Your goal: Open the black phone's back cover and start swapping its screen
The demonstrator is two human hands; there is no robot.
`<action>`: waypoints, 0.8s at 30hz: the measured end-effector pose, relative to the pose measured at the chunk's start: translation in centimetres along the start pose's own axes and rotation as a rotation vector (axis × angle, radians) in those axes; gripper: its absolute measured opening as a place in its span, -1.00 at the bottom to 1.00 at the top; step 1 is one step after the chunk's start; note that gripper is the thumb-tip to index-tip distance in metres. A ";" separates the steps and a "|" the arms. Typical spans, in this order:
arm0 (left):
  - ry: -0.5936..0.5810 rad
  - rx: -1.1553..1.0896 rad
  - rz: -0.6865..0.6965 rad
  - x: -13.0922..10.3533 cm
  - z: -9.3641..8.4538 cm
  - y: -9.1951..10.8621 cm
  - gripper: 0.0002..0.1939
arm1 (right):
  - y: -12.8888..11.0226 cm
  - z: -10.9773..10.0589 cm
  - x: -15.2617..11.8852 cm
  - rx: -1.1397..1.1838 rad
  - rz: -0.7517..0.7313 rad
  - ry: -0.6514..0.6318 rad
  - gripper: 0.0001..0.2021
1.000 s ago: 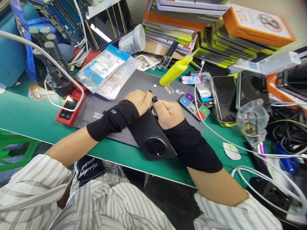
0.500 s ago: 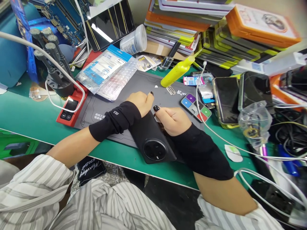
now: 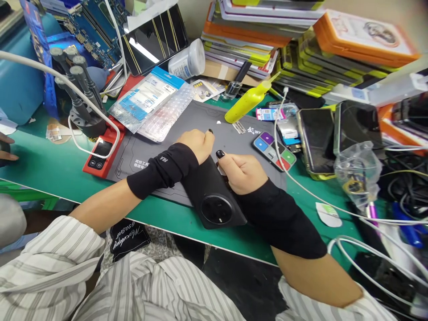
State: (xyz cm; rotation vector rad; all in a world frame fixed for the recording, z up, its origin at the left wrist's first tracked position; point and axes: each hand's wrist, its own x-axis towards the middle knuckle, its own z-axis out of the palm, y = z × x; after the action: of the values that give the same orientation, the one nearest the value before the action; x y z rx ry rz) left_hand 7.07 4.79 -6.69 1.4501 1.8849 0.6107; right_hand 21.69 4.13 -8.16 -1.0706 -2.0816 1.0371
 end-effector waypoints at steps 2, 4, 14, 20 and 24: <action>0.000 0.002 -0.005 0.0 0.1 0.0 -0.34 | -0.3 0.2 0.2 -0.013 -0.009 0.006 -0.56; 0.012 -0.006 -0.007 0.0 0.2 -0.1 -0.34 | -0.2 0.4 0.6 -0.026 -0.026 0.018 -0.55; 0.050 -0.098 -0.024 0.1 0.4 -0.4 -0.28 | -0.8 0.7 2.1 -0.044 -0.062 0.051 -0.58; 0.040 -0.194 -0.008 0.3 0.3 -0.7 0.00 | -1.1 0.9 3.5 -0.058 -0.094 0.069 -0.62; 0.056 -0.196 -0.016 0.1 0.1 -0.5 0.02 | -0.1 1.0 4.6 -0.073 -0.107 0.041 -0.57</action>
State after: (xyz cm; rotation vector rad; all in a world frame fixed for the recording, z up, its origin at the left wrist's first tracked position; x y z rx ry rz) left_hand 6.81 4.73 -7.12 1.3035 1.8214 0.8119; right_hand 18.52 7.59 -8.00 -0.9958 -2.1331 0.8859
